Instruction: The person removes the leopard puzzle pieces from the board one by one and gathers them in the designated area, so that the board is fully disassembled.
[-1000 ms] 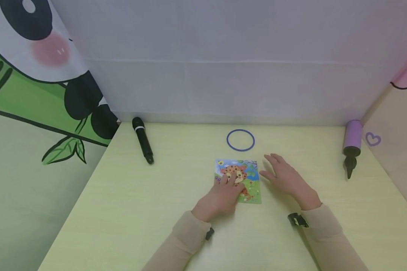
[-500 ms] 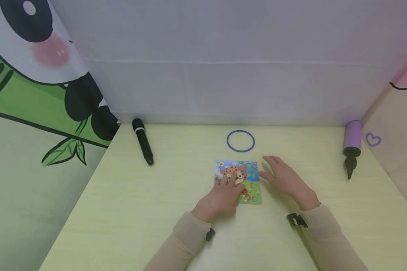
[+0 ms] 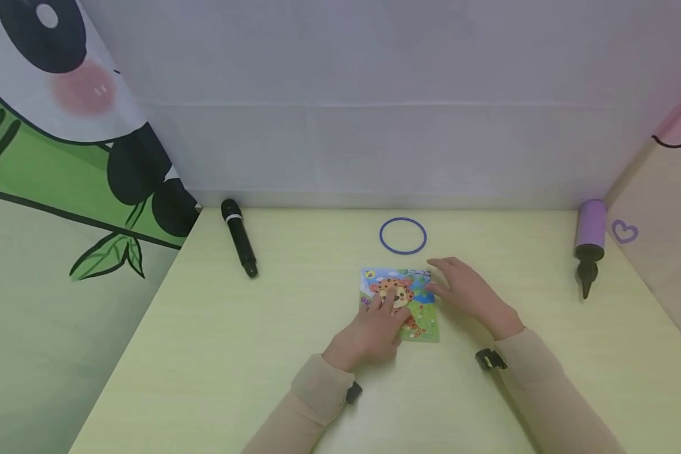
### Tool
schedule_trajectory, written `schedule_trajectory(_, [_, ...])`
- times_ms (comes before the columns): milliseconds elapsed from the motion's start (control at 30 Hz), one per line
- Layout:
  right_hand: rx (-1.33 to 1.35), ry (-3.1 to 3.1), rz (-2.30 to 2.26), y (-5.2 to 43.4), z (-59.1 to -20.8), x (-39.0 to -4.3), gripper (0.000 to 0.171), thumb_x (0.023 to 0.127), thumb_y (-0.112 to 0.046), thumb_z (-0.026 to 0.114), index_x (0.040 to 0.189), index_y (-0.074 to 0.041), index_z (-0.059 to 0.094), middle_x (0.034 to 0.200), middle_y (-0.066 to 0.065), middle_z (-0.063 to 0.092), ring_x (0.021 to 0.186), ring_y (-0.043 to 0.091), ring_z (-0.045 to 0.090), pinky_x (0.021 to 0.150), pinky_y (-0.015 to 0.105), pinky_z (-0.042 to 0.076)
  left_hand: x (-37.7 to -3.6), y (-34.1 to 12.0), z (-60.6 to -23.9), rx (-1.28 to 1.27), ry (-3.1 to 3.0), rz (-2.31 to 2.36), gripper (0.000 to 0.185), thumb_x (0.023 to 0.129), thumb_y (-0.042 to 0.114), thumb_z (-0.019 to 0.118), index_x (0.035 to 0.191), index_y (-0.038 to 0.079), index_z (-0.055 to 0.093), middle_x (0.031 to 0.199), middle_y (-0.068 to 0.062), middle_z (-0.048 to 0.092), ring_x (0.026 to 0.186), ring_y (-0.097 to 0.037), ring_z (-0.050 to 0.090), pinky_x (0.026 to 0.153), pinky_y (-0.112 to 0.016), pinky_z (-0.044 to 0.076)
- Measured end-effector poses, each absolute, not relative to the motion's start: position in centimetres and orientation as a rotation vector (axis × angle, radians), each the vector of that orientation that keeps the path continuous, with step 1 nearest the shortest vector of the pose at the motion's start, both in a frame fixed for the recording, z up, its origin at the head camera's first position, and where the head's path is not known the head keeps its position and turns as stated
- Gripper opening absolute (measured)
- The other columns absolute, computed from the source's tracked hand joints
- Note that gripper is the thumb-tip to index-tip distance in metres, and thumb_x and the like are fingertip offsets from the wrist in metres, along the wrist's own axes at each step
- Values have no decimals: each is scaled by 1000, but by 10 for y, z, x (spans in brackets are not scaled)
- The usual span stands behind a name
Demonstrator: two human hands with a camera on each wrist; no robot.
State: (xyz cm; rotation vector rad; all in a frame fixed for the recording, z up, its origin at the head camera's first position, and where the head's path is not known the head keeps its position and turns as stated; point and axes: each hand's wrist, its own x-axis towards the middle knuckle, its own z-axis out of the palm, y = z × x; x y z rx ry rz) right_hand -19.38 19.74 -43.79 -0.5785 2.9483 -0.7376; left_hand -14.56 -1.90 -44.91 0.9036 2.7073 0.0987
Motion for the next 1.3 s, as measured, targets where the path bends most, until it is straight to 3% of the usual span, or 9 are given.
schedule_trajectory(467, [-725, 2907, -697, 184, -445, -214, 54, 87, -30, 71, 128, 2, 56, 124, 22, 55, 115, 38, 50, 95, 51, 40, -136, -13, -449, 841, 2759, -68, 47, 97, 41, 50, 139, 26, 38, 155, -15, 16, 135, -37, 22, 102, -58, 27])
schedule_trajectory(767, [-766, 2883, -707, 176, -444, -221, 53, 87, -30, 72, 125, 3, 58, 120, 20, 58, 107, 34, 55, 91, 48, 44, -131, -12, -441, 809, 2720, -149, 52, 99, 41, 44, 147, 25, 29, 156, -16, 12, 138, -38, 17, 104, -58, 26])
schedule_trajectory(1300, [-809, 2837, -730, 167, -443, -228, 50, 88, -31, 70, 122, 5, 60, 113, 19, 62, 102, 34, 59, 87, 48, 46, -131, -14, -451, 843, 2764, -117, 55, 98, 51, 38, 145, 23, 31, 156, -18, 11, 136, -40, 21, 102, -61, 25])
